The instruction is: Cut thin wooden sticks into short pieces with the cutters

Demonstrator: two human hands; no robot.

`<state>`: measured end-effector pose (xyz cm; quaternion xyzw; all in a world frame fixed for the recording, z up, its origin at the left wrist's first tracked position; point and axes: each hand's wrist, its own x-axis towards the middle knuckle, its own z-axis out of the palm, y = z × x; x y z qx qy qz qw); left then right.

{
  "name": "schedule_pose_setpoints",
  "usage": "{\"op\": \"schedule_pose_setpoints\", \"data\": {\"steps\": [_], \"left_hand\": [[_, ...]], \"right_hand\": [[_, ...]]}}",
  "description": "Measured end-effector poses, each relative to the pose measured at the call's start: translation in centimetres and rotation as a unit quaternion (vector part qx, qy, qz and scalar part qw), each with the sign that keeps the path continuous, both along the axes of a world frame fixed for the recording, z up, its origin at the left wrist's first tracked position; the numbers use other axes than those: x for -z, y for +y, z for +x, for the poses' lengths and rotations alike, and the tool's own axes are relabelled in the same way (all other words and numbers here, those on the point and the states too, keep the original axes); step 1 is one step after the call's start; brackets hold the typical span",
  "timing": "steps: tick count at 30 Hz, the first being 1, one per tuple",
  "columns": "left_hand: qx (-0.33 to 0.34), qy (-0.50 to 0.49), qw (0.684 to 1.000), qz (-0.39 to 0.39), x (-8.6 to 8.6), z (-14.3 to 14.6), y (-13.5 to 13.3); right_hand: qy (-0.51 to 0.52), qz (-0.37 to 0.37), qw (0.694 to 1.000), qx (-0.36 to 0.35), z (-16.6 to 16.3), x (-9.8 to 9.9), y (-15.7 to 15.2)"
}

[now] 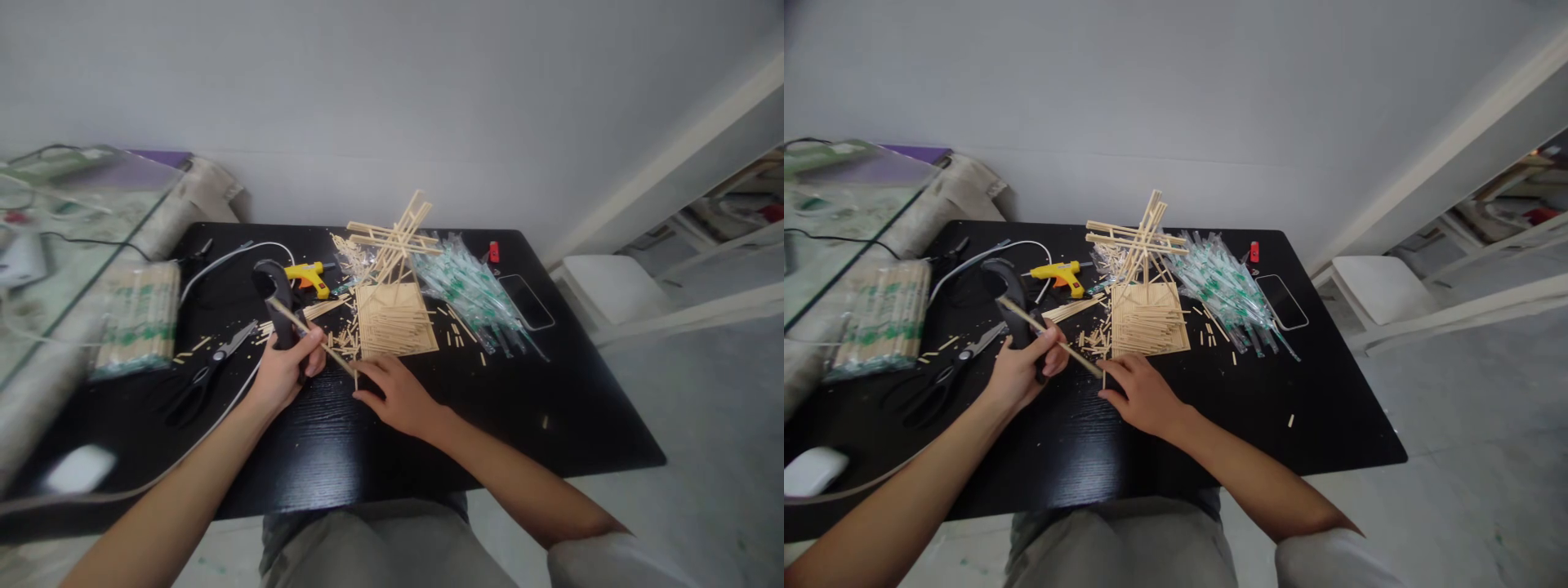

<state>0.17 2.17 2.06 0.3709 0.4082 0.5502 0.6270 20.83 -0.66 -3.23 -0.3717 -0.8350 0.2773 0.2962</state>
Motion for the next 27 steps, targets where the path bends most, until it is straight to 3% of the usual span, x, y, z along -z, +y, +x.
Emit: {"op": "schedule_pose_setpoints", "data": {"steps": [8, 19, 27], "left_hand": [[0.007, -0.028, 0.999, -0.027, 0.2, 0.0, 0.2], [0.002, 0.018, 0.999, -0.029, 1.2, 0.4, 0.4], [0.047, 0.019, 0.998, -0.03, 1.2, 0.3, 0.3]], "right_hand": [[-0.042, 0.037, 0.998, 0.008, 0.0, 0.1, 0.3], [-0.124, 0.064, 0.99, 0.031, -0.1, 0.1, 0.0], [0.016, -0.006, 0.998, 0.066, 0.4, -1.0, 0.1]]}}
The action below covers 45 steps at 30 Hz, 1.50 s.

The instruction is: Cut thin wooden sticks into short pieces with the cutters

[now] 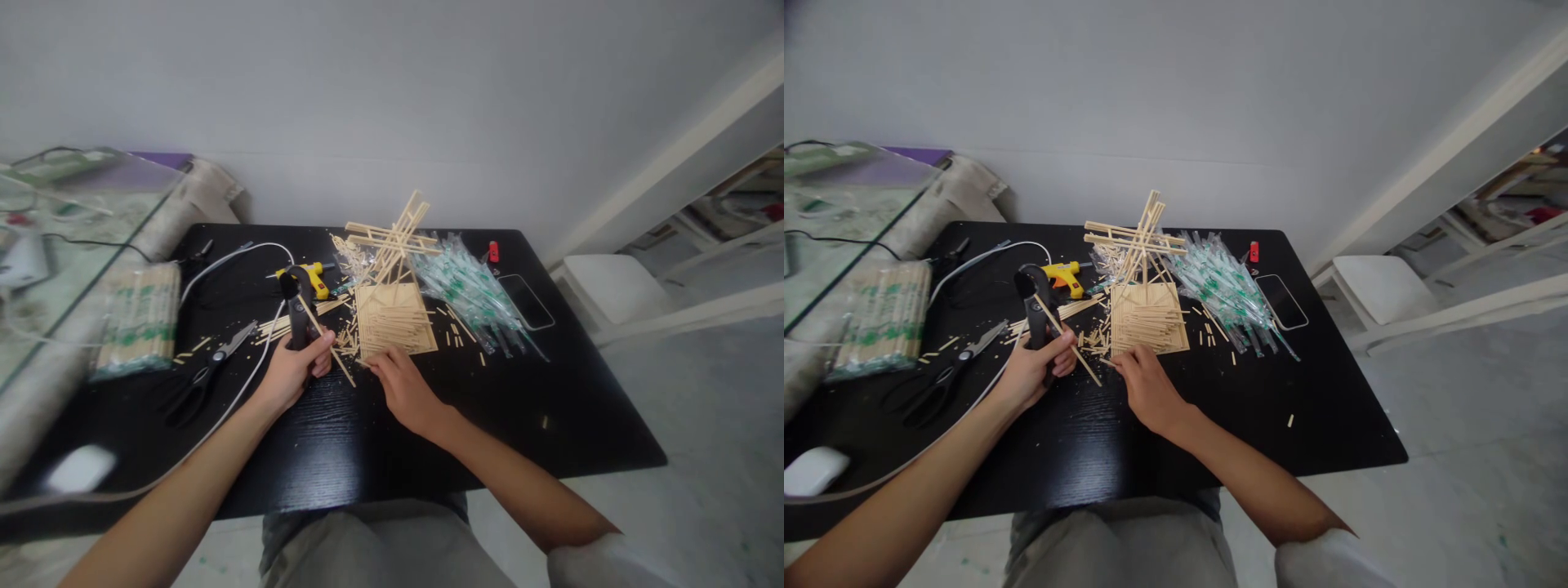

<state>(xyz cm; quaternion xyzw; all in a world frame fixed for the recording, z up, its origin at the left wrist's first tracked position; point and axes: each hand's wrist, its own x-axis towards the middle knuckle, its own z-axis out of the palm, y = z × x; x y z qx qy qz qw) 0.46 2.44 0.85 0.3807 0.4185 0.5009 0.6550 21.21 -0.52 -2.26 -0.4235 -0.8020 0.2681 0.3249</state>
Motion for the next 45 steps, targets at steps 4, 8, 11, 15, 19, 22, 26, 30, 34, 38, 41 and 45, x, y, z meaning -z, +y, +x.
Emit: {"op": "schedule_pose_setpoints", "data": {"steps": [4, 8, 11, 15, 19, 22, 26, 30, 34, 38, 41, 45], "left_hand": [[0.035, 0.006, 0.999, 0.011, 0.1, -0.1, -0.2], [0.057, 0.045, 0.997, 0.021, 0.0, 0.1, -0.4], [0.063, 0.101, 0.992, 0.031, -0.2, 0.4, -0.5], [0.077, 0.172, 0.98, 0.062, -1.0, 1.0, -0.5], [0.097, 0.216, 0.968, 0.084, -1.9, 1.7, -0.5], [0.092, 0.241, 0.962, 0.089, -2.3, 2.1, -0.6], [0.074, 0.302, 0.939, 0.147, -2.2, 2.1, -0.9], [0.058, 0.346, 0.912, 0.214, -1.6, 1.9, -1.1], [0.03, 0.343, 0.909, 0.234, -0.7, 2.0, -1.4], [0.004, 0.29, 0.942, 0.167, -0.6, 2.4, -1.3], [0.009, 0.228, 0.968, 0.109, -1.1, 2.7, -1.2], [0.013, 0.199, 0.972, 0.121, -1.4, 3.0, -1.1]], "right_hand": [[0.093, -0.05, 0.994, 0.02, 0.1, -0.4, 0.4], [0.134, -0.122, 0.983, 0.031, 0.0, -0.4, 0.6], [0.161, -0.16, 0.974, 0.023, -0.1, -0.3, 0.6], [0.208, -0.192, 0.959, 0.003, 0.0, -0.1, 0.8], [0.2, -0.157, 0.967, -0.017, 0.3, 0.2, 1.3], [0.184, -0.139, 0.973, -0.027, 0.4, 0.7, 1.6], [0.188, -0.133, 0.972, -0.033, 0.3, 1.3, 2.0], [0.173, -0.128, 0.976, -0.03, 0.3, 1.5, 2.3], [0.153, -0.119, 0.981, -0.03, 0.3, 1.3, 2.4], [0.136, -0.096, 0.985, -0.035, 0.2, 1.1, 2.4], [0.13, -0.07, 0.989, -0.034, 0.1, 1.1, 2.5], [0.126, -0.047, 0.99, -0.033, 0.2, 1.1, 2.6]]}}
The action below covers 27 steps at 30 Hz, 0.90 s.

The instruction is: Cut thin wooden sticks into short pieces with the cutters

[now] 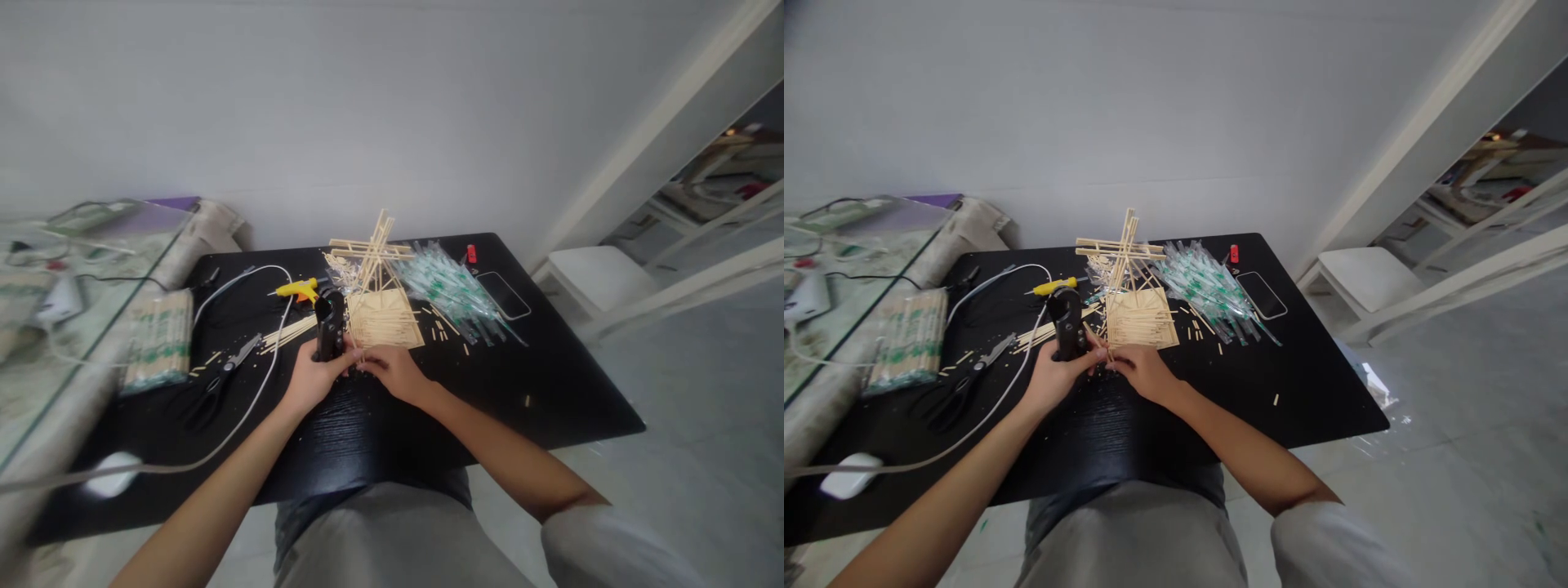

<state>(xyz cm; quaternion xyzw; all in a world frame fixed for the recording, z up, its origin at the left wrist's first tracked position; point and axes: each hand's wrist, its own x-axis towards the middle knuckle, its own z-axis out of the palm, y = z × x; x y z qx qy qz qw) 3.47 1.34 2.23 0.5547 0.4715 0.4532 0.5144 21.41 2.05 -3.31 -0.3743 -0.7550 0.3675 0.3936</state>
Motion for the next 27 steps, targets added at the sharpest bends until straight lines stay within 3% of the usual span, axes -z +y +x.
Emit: {"op": "schedule_pose_setpoints", "data": {"steps": [7, 14, 27], "left_hand": [[0.011, -0.023, 1.0, 0.012, 0.91, -0.17, 0.04], [0.039, -0.024, 0.999, 0.016, 0.81, -0.17, -0.06], [0.031, 0.004, 0.999, 0.0, 0.77, -0.19, 0.0]], "right_hand": [[-0.004, -0.024, 1.0, 0.002, 0.22, -0.17, 0.11], [0.007, -0.036, 0.998, -0.046, 0.25, -0.46, 0.25], [-0.012, -0.033, 0.999, -0.011, 0.38, -0.06, 0.33]]}}
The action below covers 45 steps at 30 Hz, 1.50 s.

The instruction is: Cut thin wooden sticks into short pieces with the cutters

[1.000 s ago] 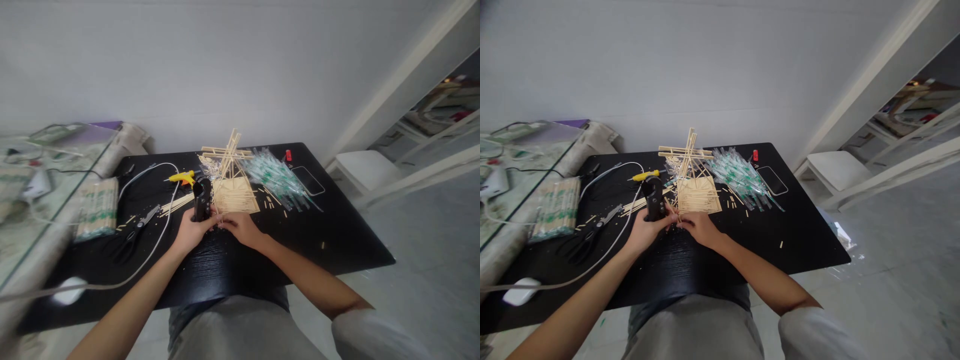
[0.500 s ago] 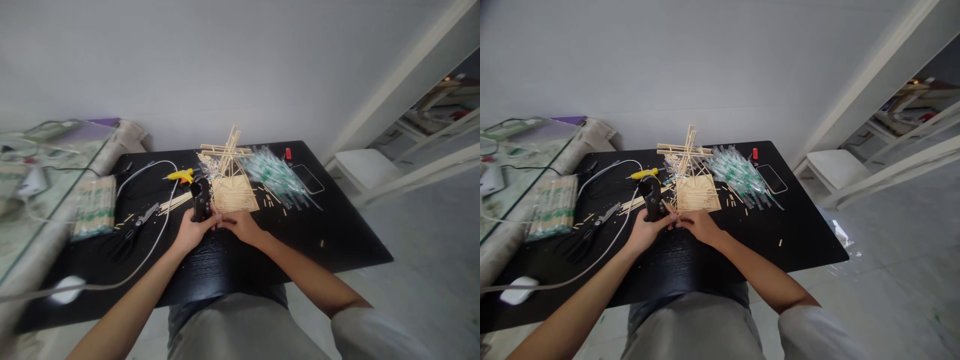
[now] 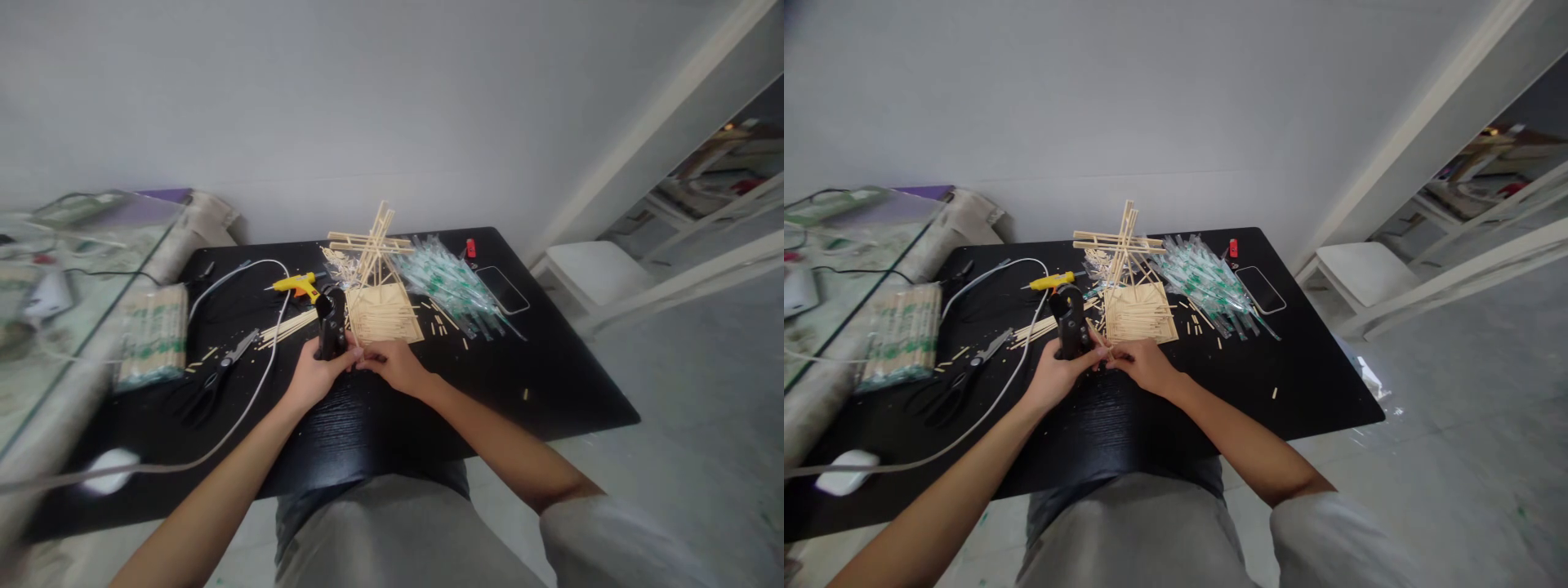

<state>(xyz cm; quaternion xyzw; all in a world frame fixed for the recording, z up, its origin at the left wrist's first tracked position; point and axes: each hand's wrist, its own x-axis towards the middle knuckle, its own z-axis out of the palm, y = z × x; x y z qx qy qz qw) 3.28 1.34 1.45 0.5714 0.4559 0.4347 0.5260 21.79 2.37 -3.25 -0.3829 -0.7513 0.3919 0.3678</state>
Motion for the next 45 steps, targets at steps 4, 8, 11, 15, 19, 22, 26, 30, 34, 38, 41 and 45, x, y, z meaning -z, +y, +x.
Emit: {"op": "schedule_pose_setpoints", "data": {"steps": [4, 8, 11, 15, 19, 22, 26, 30, 34, 38, 41, 45], "left_hand": [[-0.015, 0.023, 1.0, 0.004, 0.2, 0.1, -0.1], [-0.03, 0.035, 0.998, 0.032, 0.7, 0.2, -0.1], [-0.045, 0.033, 0.998, 0.037, 1.2, 0.2, -0.1], [-0.063, 0.049, 0.996, 0.03, 1.5, 0.2, -0.2], [-0.074, 0.059, 0.995, 0.033, 1.5, 0.3, -0.3], [-0.08, 0.045, 0.996, 0.022, 1.5, 0.5, -0.3], [-0.056, 0.059, 0.996, 0.021, 0.8, 0.0, -0.4], [-0.062, 0.162, 0.981, 0.088, -0.9, -2.4, -0.9], [-0.047, 0.375, 0.915, 0.141, -1.7, -5.8, -1.7], [-0.04, 0.51, 0.841, 0.174, -1.0, -7.8, -2.5], [-0.027, 0.58, 0.791, 0.195, -0.6, -7.8, -2.8], [0.004, 0.633, 0.746, 0.207, -0.9, -6.7, -3.0]], "right_hand": [[0.005, -0.004, 1.0, 0.014, -0.1, 0.6, 0.0], [0.047, -0.04, 0.998, 0.019, -0.2, 1.1, 0.0], [0.067, -0.06, 0.996, 0.026, -0.3, 1.3, -0.1], [0.065, -0.079, 0.994, 0.028, -0.4, 1.0, -0.2], [0.051, -0.075, 0.995, 0.03, -0.4, 0.9, -0.3], [0.037, -0.063, 0.997, 0.032, -0.3, 0.9, -0.4], [0.034, -0.054, 0.997, 0.033, -0.3, 0.9, -0.4], [0.038, -0.071, 0.996, 0.032, -0.4, 0.8, -0.4], [0.044, -0.069, 0.996, 0.039, -0.6, 0.9, -0.4], [0.05, -0.071, 0.996, 0.033, -0.7, 1.0, -0.4], [0.047, -0.07, 0.996, 0.028, -0.6, 1.0, -0.4], [0.036, -0.055, 0.997, 0.041, -0.5, 1.0, -0.4]]}}
